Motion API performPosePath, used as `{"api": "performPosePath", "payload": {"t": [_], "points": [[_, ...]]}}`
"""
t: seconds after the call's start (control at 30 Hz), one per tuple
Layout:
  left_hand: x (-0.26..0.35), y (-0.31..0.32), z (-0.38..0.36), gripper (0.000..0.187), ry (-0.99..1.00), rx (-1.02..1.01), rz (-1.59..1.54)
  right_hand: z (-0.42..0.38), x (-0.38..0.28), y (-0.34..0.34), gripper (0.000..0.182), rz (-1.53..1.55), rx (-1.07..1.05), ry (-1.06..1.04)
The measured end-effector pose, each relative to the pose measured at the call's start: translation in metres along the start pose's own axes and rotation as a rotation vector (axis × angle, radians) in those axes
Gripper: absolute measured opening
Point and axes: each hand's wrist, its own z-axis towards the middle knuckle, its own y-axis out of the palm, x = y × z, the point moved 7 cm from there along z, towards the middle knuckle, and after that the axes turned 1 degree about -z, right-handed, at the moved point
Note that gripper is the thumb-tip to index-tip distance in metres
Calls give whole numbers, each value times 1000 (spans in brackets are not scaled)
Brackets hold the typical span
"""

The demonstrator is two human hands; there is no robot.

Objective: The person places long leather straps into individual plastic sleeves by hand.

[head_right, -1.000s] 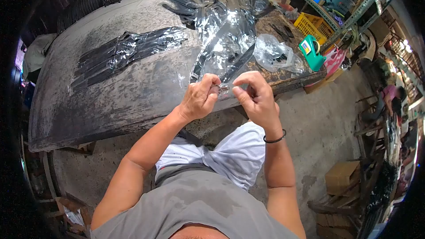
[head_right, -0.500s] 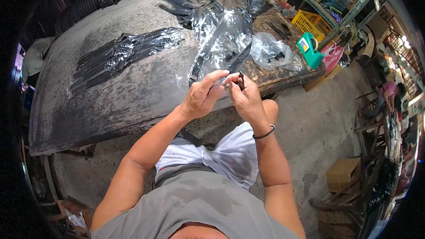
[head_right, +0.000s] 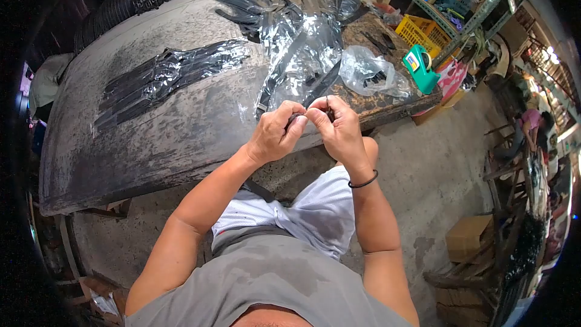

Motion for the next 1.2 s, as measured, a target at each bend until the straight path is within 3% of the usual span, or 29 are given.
{"api": "performPosePath", "payload": {"t": [0.17,0.23,0.47,0.57,0.63,0.7,0.77,0.83,0.93,1.13,1.2], "points": [[-2,-7,3,12,-42,-25,-19,6,0,-7,10,71,76,14],[-9,-9,-1,15,-160,-116,-72,8,-1,-10,9,105,85,37],[-21,-11,-5,19,-149,-170,-108,14,3,-9,10,129,69,33],[-17,-13,3,33,-198,-154,-233,15,-9,-8,10,62,57,18],[-6,-9,17,53,-280,-117,-742,15,-10,-4,10,40,60,-8],[1,-4,28,51,-287,-122,-806,16,-11,-1,10,19,55,-33],[-5,14,28,43,-354,-347,-725,18,-8,-5,9,106,88,-2],[-3,15,28,34,-269,-295,-725,19,-9,-6,9,162,37,55],[-18,20,15,19,-376,-368,-483,18,-5,-12,10,124,88,21],[-24,17,4,19,-409,-341,-595,19,7,-4,9,185,58,109],[-26,19,2,19,-424,-305,-645,19,16,-1,18,290,18,173]]}}
